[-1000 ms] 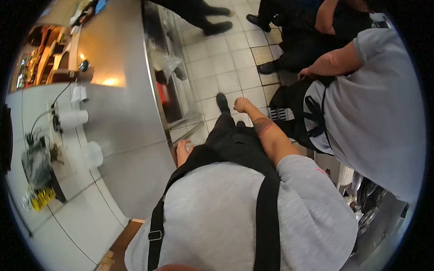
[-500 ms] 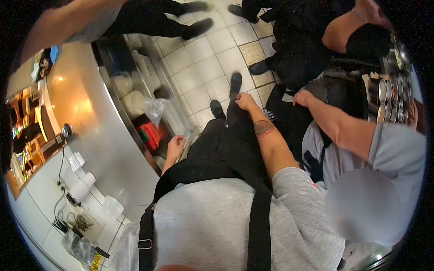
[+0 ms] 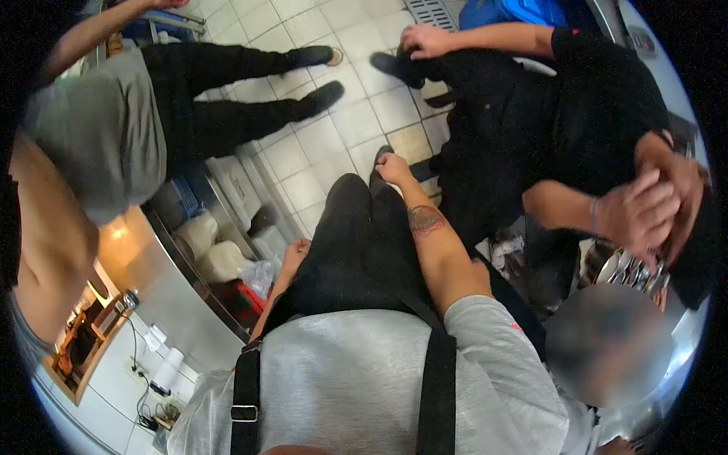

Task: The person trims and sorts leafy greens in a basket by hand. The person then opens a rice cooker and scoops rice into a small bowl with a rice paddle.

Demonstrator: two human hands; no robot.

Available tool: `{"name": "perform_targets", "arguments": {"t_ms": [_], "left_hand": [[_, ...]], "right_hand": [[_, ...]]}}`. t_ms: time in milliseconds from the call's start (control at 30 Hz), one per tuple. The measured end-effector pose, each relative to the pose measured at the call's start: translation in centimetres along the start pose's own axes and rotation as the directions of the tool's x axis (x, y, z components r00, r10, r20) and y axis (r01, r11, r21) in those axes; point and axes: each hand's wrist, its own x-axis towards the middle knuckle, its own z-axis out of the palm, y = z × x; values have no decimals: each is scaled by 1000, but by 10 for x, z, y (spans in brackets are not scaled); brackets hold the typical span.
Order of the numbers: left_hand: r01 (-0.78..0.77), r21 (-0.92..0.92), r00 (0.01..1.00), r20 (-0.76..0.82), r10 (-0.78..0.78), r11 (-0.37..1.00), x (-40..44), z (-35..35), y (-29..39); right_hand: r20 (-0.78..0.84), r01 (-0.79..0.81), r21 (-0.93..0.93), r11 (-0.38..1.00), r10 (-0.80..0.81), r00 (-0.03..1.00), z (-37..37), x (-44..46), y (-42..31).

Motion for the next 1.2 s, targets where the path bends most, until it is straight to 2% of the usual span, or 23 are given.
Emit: {"name": "perform_targets", "arguments": {"t_ms": [67, 200, 233, 267, 367, 400, 500, 600, 633, 667, 700, 767, 800, 833, 867, 900, 933, 967, 1000, 1033, 1067, 1133, 1200], "left_hand": [[-35, -40, 999, 15, 36, 999, 29, -4, 15], [-78, 215, 995, 85, 61, 974, 91, -47, 92], [-62, 315, 994, 110, 29, 947, 111, -60, 112], [-65, 408, 992, 128, 13, 911, 135, -74, 136], [-124, 500, 989, 135, 64, 857, 215, -109, 235], [-169, 478, 985, 118, 127, 862, 238, -116, 273], [-333, 391, 937, 34, 347, 858, 308, -125, 404], [-634, 171, 767, 14, 642, 754, 329, -151, 545], [-451, 3, 892, 32, 450, 893, 306, -164, 601], [-503, -65, 862, 36, 506, 862, 319, -170, 617], [-419, -165, 900, 55, 433, 893, 338, -173, 626], [-406, -31, 902, 144, 406, 913, 336, -202, 667], [-339, 33, 936, 109, 333, 940, 349, -208, 672], [-379, 115, 925, 83, 371, 918, 362, -219, 676], [-414, 196, 910, 58, 411, 889, 374, -234, 678], [-585, 400, 769, -2, 639, 706, 403, -244, 664], [-590, 568, 788, 250, 562, 575, 401, -326, 616], [-657, 660, 747, 502, 436, 366, 364, -416, 607], [-754, 633, 655, 699, 287, 178, 331, -507, 591], [-705, 695, 709, 695, 120, 140, 334, -509, 593], [-620, 768, 784, 615, 86, 162, 363, -496, 599], [-251, 821, 967, 190, 169, 514, 485, -455, 591], [13, 630, 962, -220, 162, 777, 579, -452, 590]], "right_hand": [[-35, -35, -2, 999, 35, 999, -14, 43, -13], [-119, 60, -20, 998, -62, 991, -55, 129, -54], [-25, 63, -31, 998, -64, 998, -88, 133, -86], [-36, 77, 54, 996, -75, 997, -89, 161, -79], [-194, 151, 79, 985, -134, 972, -157, 172, -127], [-125, 78, 172, 982, -56, 991, -178, 180, -136], [-219, 121, 134, 984, -90, 972, -236, 204, -156], [-270, 119, 217, 969, -58, 961, -269, 227, -153], [-307, 81, 214, 973, -11, 951, -281, 230, -163], [-262, 77, 307, 949, 6, 965, -287, 239, -160], [-231, 71, 378, 923, 20, 973, -278, 263, -136], [-185, -42, 418, 908, 130, 974, -282, 284, -124], [-228, -57, 318, 946, 135, 964, -276, 302, -103], [-222, -118, 174, 978, 156, 963, -302, 290, -130], [-151, -217, 219, 951, 253, 956, -316, 298, -140], [-164, -171, 133, 976, 192, 968, -316, 311, -130], [-178, -120, 45, 992, 126, 976, -324, 336, -123], [-188, -148, 99, 984, 165, 968, -349, 352, -146], [-185, -185, 159, 970, 214, 959, -369, 353, -172], [-182, -224, 220, 950, 265, 947, -394, 355, -207], [-118, -240, 237, 941, 273, 955, -410, 384, -215], [-248, -78, 181, 980, 122, 961, -429, 451, -232], [-262, -7, 100, 995, 33, 965, -464, 502, -269]]}}
